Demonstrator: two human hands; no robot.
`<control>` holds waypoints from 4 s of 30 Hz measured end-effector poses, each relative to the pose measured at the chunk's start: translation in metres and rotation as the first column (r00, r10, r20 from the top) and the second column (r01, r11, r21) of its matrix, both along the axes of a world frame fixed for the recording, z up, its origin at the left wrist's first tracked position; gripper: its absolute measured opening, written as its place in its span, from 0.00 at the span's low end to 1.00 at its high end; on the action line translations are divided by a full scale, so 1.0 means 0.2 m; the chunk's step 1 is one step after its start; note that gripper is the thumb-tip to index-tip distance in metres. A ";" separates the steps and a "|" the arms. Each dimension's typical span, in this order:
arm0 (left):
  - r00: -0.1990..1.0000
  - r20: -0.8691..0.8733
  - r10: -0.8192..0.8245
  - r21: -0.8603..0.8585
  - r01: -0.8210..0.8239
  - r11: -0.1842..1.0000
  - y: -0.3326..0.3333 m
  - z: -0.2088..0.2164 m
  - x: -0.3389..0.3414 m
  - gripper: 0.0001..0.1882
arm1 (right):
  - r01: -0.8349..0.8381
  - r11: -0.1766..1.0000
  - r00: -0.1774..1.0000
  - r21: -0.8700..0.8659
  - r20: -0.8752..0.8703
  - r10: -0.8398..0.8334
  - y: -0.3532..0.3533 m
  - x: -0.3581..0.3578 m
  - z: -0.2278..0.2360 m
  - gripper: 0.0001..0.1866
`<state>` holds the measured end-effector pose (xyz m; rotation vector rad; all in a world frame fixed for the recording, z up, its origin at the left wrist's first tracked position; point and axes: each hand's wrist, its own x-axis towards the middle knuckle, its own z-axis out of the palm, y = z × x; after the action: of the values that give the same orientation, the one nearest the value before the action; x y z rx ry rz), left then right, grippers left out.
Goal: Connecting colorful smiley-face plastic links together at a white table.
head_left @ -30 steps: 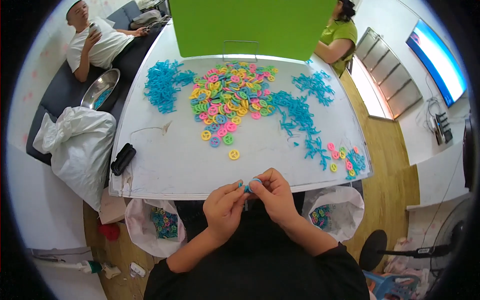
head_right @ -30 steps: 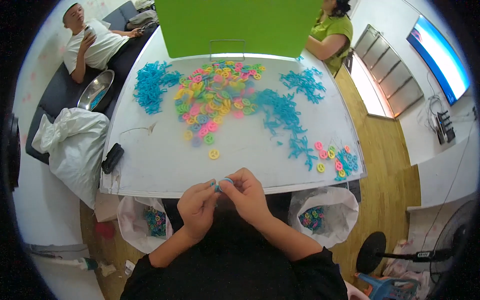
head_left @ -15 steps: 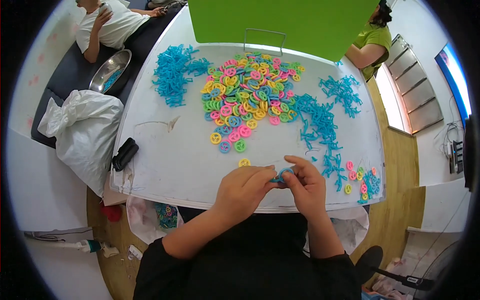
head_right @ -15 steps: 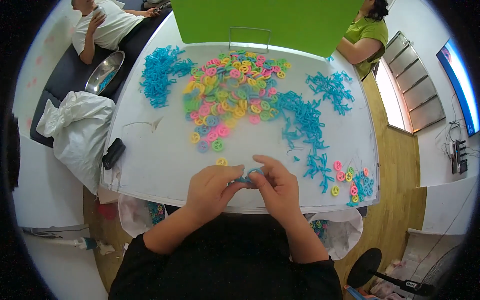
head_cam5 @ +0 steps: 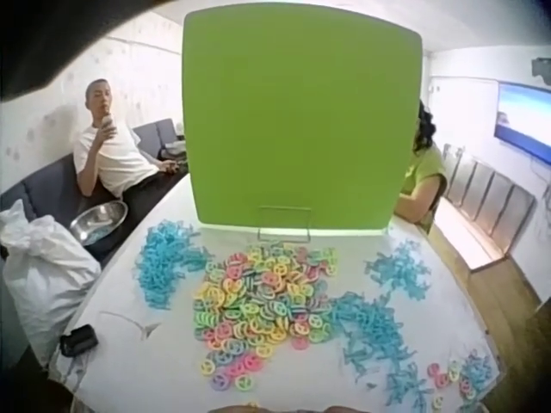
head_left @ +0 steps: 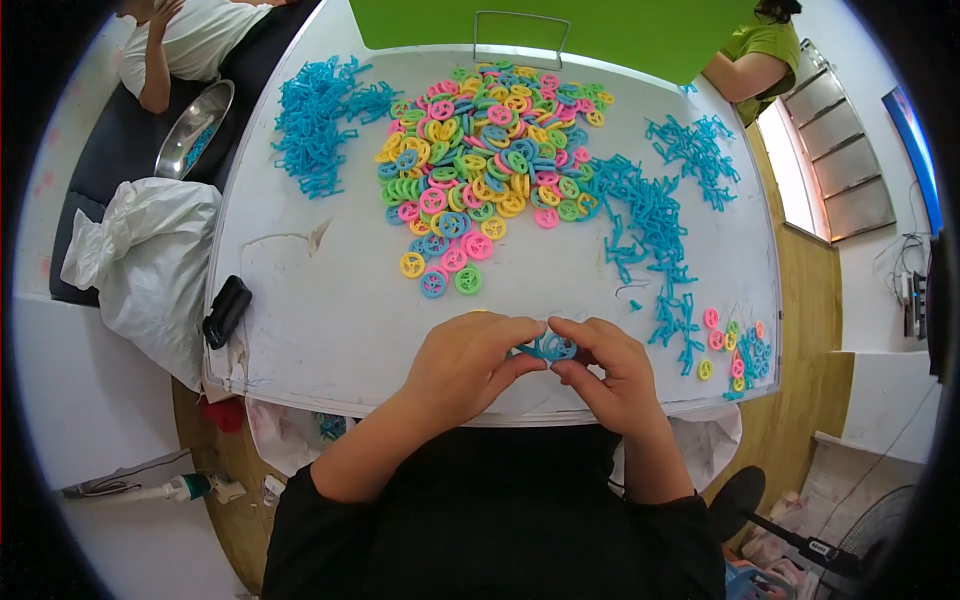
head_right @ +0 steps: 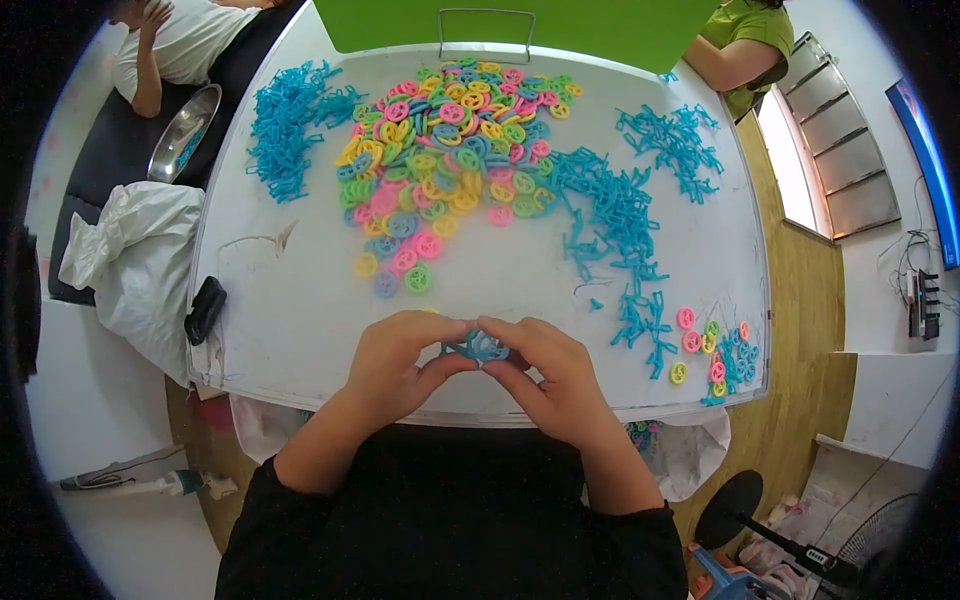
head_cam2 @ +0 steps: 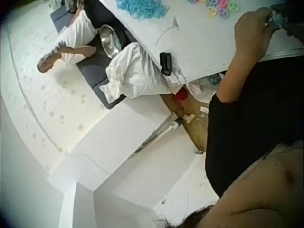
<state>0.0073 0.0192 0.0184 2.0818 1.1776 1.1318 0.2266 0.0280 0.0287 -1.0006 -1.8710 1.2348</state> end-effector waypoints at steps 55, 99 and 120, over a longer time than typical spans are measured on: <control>0.569 0.618 0.542 -0.735 0.174 0.656 -0.11 -0.11 -0.21 0.08 | -0.062 0.997 0.971 0.054 0.234 0.048 0.52 -0.30 -0.05 0.08; 0.650 0.631 0.422 -0.599 0.064 0.798 -0.17 -0.14 -0.19 0.07 | -0.137 0.900 0.980 -0.413 -0.188 0.063 0.33 -0.28 0.06 0.08; 0.944 0.185 0.274 0.032 -0.284 0.958 -0.10 -0.11 0.07 0.13 | -0.047 0.763 0.791 -0.644 -0.490 -0.366 0.06 -0.23 -0.11 0.02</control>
<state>0.0214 -0.0015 -0.0028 1.8471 1.3954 1.4659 0.1805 0.0391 0.0069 -0.9192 -0.8452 1.8581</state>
